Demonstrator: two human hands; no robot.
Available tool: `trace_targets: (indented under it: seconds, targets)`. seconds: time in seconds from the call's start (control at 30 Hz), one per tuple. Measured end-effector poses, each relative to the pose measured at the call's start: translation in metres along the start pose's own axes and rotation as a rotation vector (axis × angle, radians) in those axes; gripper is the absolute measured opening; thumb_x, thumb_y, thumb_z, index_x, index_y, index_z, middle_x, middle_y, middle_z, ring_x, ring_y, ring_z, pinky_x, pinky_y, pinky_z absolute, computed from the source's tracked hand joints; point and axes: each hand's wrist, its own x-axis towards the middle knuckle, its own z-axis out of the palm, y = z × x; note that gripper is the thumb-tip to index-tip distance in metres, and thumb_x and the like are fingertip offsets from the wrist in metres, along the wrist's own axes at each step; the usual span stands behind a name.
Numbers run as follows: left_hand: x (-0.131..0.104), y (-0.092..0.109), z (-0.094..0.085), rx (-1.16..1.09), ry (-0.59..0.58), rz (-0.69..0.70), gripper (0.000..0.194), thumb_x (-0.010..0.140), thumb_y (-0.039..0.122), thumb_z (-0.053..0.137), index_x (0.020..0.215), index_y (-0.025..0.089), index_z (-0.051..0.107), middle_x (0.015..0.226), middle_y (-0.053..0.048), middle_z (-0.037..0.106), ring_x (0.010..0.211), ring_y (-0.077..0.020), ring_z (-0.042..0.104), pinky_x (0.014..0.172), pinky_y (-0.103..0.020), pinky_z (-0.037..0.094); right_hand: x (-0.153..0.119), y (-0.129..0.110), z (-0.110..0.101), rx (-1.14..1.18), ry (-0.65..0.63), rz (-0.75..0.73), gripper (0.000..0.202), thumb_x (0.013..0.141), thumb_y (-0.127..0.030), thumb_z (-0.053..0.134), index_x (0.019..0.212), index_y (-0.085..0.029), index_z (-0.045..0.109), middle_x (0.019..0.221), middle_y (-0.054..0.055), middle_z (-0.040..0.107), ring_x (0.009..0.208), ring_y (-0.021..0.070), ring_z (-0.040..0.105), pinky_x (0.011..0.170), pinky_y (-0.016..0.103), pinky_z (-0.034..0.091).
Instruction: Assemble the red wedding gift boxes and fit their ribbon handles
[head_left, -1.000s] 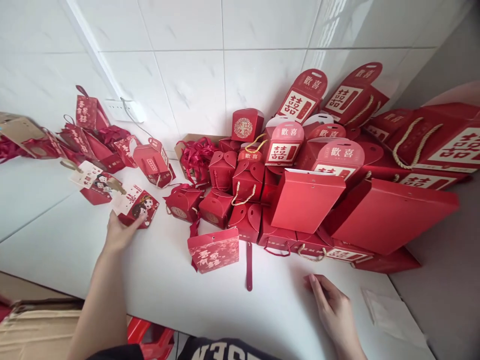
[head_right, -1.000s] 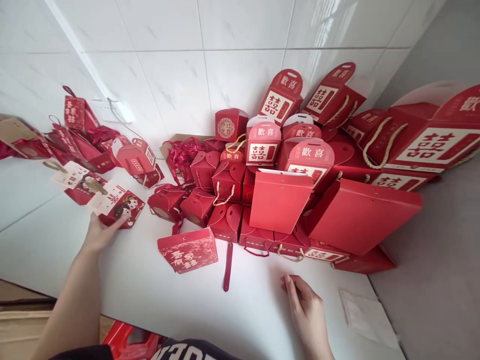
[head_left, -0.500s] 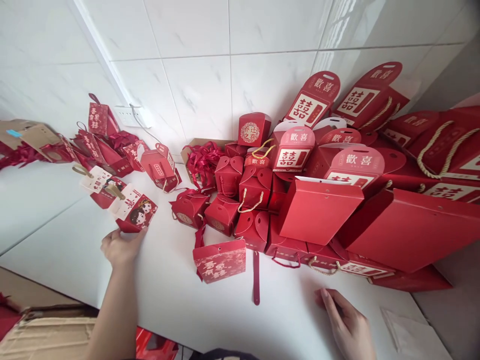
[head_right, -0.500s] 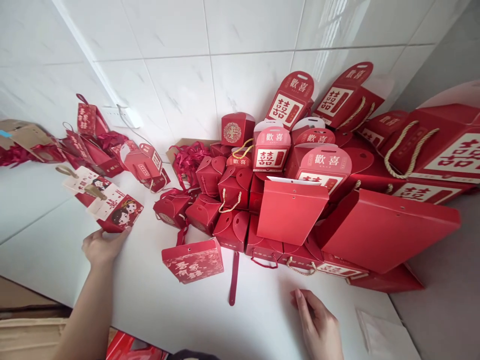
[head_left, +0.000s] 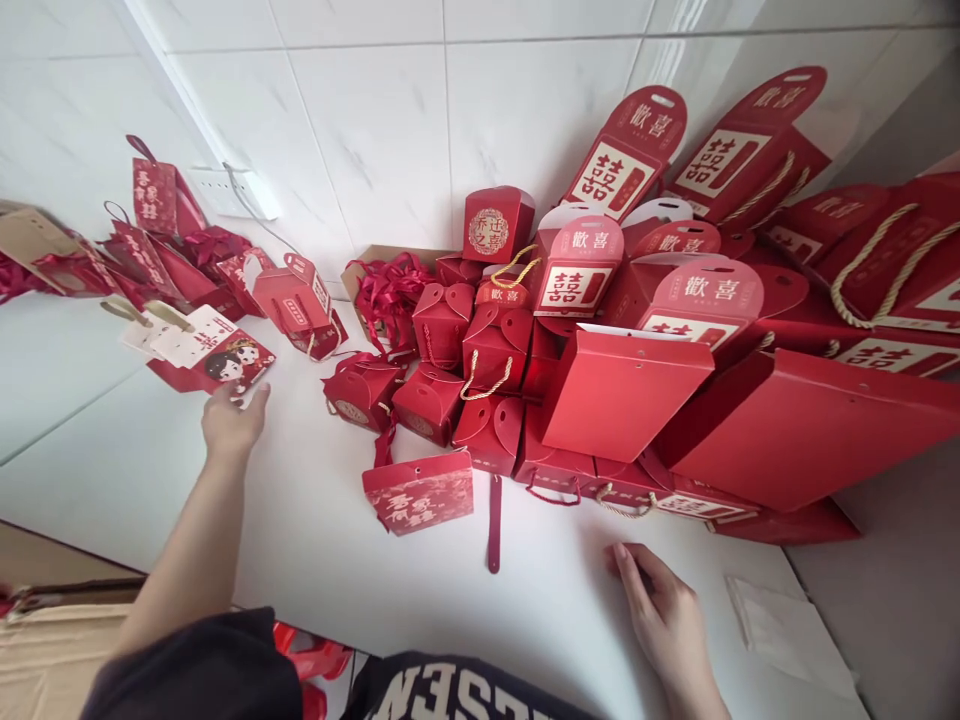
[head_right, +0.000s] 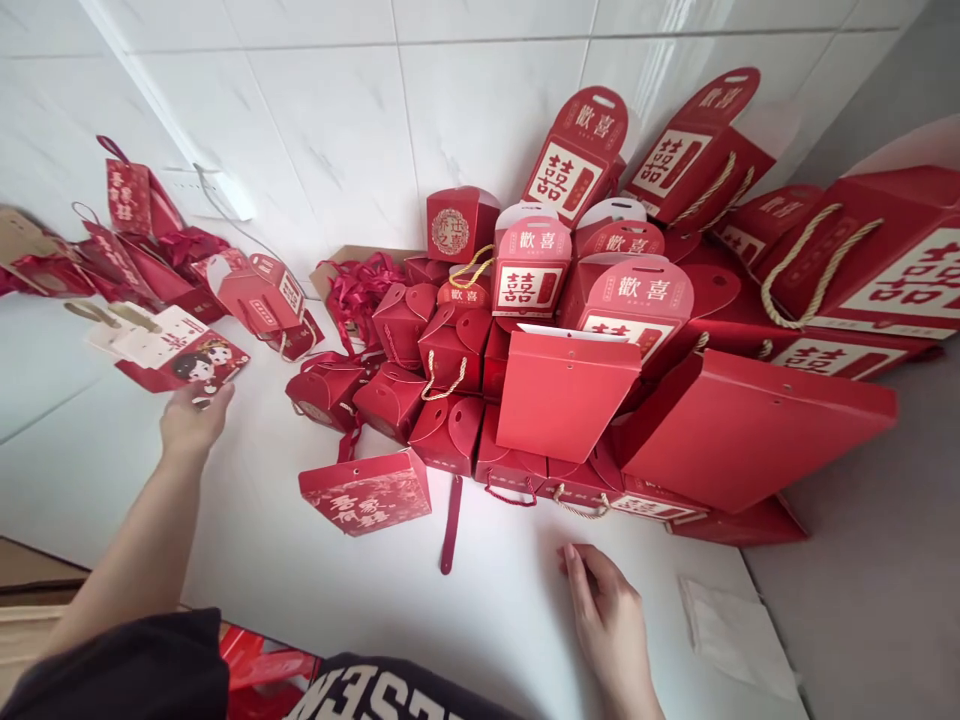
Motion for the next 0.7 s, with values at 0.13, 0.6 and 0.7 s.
trace_targets:
  seconds: [0.13, 0.6, 0.7]
  targets:
    - [-0.069, 0.048, 0.006, -0.275, -0.156, 0.118, 0.047, 0.099, 0.052, 0.045, 0.119, 0.014, 0.063, 0.122, -0.009, 0.068, 0.112, -0.0270, 0.064, 0.103, -0.044, 0.050, 0.001, -0.013, -0.003, 0.037, -0.036, -0.042, 0.045, 0.097, -0.058, 0.046, 0.088, -0.020, 0.068, 0.081, 0.006, 0.075, 0.076, 0.0218, 0.072, 0.069, 0.026, 0.054]
    - [-0.166, 0.131, 0.022, -0.297, -0.451, 0.999, 0.055, 0.091, 0.000, 0.054, 0.131, 0.036, 0.064, 0.145, -0.004, 0.051, 0.123, -0.0204, 0.061, 0.103, -0.032, 0.053, 0.020, -0.129, -0.020, -0.098, -0.172, -0.891, 0.040, 0.098, -0.026, 0.057, 0.137, -0.022, 0.050, 0.130, 0.015, 0.058, 0.119, 0.0261, 0.057, 0.097, 0.041, 0.052]
    - [-0.170, 0.140, 0.015, -0.215, -0.488, 1.073, 0.053, 0.090, 0.004, 0.060, 0.133, 0.035, 0.062, 0.140, -0.004, 0.056, 0.124, -0.0208, 0.059, 0.102, -0.032, 0.053, 0.019, -0.150, -0.009, -0.167, -0.144, -1.091, 0.033, 0.096, -0.024, 0.060, 0.129, -0.022, 0.057, 0.131, 0.015, 0.058, 0.120, 0.0271, 0.055, 0.095, 0.043, 0.052]
